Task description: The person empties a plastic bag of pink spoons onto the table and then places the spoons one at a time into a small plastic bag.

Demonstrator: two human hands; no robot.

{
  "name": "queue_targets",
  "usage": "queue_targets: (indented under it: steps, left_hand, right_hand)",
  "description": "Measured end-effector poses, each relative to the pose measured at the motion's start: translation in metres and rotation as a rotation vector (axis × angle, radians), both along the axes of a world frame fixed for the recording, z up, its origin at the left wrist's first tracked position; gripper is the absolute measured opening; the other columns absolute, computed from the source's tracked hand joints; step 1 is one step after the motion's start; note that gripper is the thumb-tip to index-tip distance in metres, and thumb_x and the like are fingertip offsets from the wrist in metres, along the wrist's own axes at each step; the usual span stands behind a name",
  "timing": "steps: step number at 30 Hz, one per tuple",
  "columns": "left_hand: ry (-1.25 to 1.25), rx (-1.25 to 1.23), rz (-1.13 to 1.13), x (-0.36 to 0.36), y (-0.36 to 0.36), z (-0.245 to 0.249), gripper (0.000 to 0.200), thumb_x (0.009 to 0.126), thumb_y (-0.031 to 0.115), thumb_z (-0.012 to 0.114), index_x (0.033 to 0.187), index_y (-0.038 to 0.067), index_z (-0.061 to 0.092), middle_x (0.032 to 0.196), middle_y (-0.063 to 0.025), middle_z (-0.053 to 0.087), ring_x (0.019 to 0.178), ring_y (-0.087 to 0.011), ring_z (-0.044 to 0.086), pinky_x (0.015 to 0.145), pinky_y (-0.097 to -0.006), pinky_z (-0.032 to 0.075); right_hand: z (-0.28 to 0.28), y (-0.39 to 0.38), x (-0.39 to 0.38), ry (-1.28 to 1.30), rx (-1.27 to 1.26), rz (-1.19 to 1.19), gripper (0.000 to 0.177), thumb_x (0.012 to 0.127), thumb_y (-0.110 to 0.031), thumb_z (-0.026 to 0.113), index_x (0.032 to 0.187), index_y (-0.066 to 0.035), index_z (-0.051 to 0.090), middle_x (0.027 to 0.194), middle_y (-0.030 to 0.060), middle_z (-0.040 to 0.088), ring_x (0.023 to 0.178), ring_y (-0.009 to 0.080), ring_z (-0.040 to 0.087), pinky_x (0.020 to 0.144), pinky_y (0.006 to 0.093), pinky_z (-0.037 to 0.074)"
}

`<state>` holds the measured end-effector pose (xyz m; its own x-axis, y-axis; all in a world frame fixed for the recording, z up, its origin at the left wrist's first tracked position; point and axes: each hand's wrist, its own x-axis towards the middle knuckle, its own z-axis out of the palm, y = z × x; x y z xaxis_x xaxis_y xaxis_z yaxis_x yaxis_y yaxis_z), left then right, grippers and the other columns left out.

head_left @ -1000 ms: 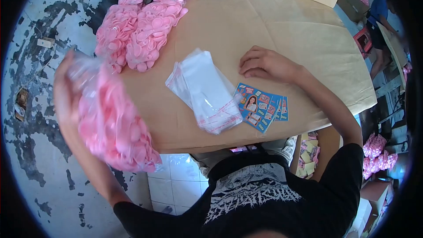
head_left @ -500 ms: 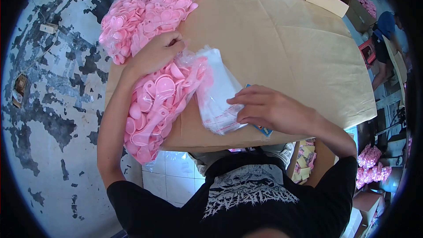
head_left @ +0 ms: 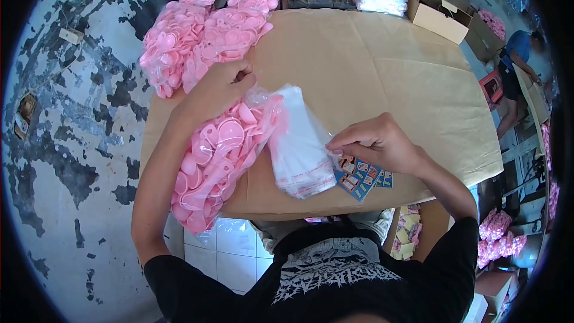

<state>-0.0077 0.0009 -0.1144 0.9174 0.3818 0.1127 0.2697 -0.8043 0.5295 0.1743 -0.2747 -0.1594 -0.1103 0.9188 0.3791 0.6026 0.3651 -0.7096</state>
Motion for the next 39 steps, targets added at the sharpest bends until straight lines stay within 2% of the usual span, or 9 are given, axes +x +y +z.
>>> queue_targets:
  steps: [4,7,9,18,22,26,29,34,39]
  left_hand:
    - [-0.289,0.593,-0.07,0.0,-0.025,0.015,0.013,0.089,0.012,0.064,0.096,0.001,0.063,0.089,-0.0124,0.06,0.084,-0.0232,0.06,0.076,-0.0363,0.048]
    - [-0.239,0.672,-0.391,-0.005,-0.069,0.025,0.021,0.082,0.009,0.065,0.102,0.003,0.066,0.1,-0.0123,0.063,0.101,-0.0304,0.06,0.088,-0.0419,0.048]
    - [0.191,0.474,-0.541,-0.01,-0.103,0.016,0.034,0.077,0.006,0.065,0.111,0.003,0.065,0.11,-0.0125,0.062,0.113,-0.0285,0.057,0.104,-0.0442,0.041]
    - [0.11,0.593,-0.504,-0.045,-0.117,-0.03,0.043,0.08,0.009,0.063,0.121,-0.001,0.06,0.129,-0.0146,0.055,0.128,-0.0276,0.051,0.119,-0.0486,0.023]
    - [0.094,0.487,-0.306,-0.072,-0.133,-0.004,0.058,0.082,0.021,0.069,0.136,0.007,0.052,0.14,-0.0164,0.049,0.137,-0.0328,0.042,0.117,-0.0552,0.021]
    - [0.067,0.497,0.261,-0.12,-0.138,-0.01,0.08,0.076,0.035,0.078,0.145,0.014,0.043,0.146,-0.0182,0.043,0.139,-0.0394,0.036,0.115,-0.0609,0.02]
    - [0.065,0.487,0.444,-0.152,-0.128,-0.029,0.089,0.067,0.039,0.084,0.144,0.014,0.046,0.152,-0.0191,0.036,0.14,-0.0422,0.033,0.115,-0.0599,0.02]
    - [0.059,0.45,0.411,-0.186,-0.103,-0.022,0.086,0.056,0.022,0.089,0.136,0.017,0.058,0.153,-0.0132,0.039,0.141,-0.0377,0.035,0.117,-0.0553,0.023]
    - [0.078,0.341,0.412,-0.21,-0.073,-0.007,0.086,0.057,0.008,0.086,0.137,0.021,0.057,0.152,-0.01,0.042,0.141,-0.0356,0.037,0.117,-0.0541,0.025]
  right_hand:
    - [0.002,0.001,-0.013,-0.148,-0.144,0.079,0.023,0.087,-0.007,0.072,0.11,-0.007,0.07,0.095,0.0087,0.074,0.084,0.0208,0.074,0.075,0.0305,0.059]
    - [-0.003,0.0,-0.021,-0.147,-0.152,0.056,0.03,0.089,-0.01,0.068,0.118,-0.009,0.064,0.094,0.009,0.074,0.081,0.0248,0.073,0.075,0.0343,0.059]
    - [-0.004,-0.001,-0.021,-0.019,-0.184,0.051,0.034,0.089,-0.007,0.068,0.122,-0.009,0.061,0.095,0.0087,0.074,0.081,0.0238,0.073,0.074,0.0341,0.059]
    - [0.025,-0.001,0.091,-0.139,0.323,-0.43,0.023,0.087,0.001,0.067,0.11,-0.003,0.066,0.096,0.0077,0.074,0.088,0.0177,0.071,0.08,0.0299,0.056]
    - [-0.041,0.012,0.157,-0.739,0.247,-0.733,0.024,0.083,-0.001,0.07,0.107,-0.002,0.067,0.11,0.0127,0.07,0.103,0.029,0.067,0.094,0.0379,0.05]
    - [-0.014,0.008,0.186,-0.309,0.023,-0.801,0.033,0.084,-0.004,0.069,0.117,-0.006,0.064,0.136,0.0145,0.055,0.127,0.0336,0.05,0.106,0.0423,0.042]
    - [0.033,0.016,0.148,-0.631,0.279,-0.85,0.032,0.085,-0.003,0.068,0.117,-0.007,0.064,0.126,0.0135,0.062,0.122,0.0324,0.055,0.105,0.0402,0.043]
    - [0.05,0.074,0.068,-0.301,0.083,-0.271,0.03,0.089,-0.007,0.066,0.119,-0.005,0.063,0.123,0.0143,0.063,0.118,0.033,0.057,0.102,0.0409,0.044]
    - [0.015,0.133,-0.002,-0.454,0.109,0.078,0.025,0.091,-0.025,0.066,0.111,-0.01,0.067,0.108,0.0088,0.068,0.107,0.0303,0.062,0.091,0.0412,0.049]
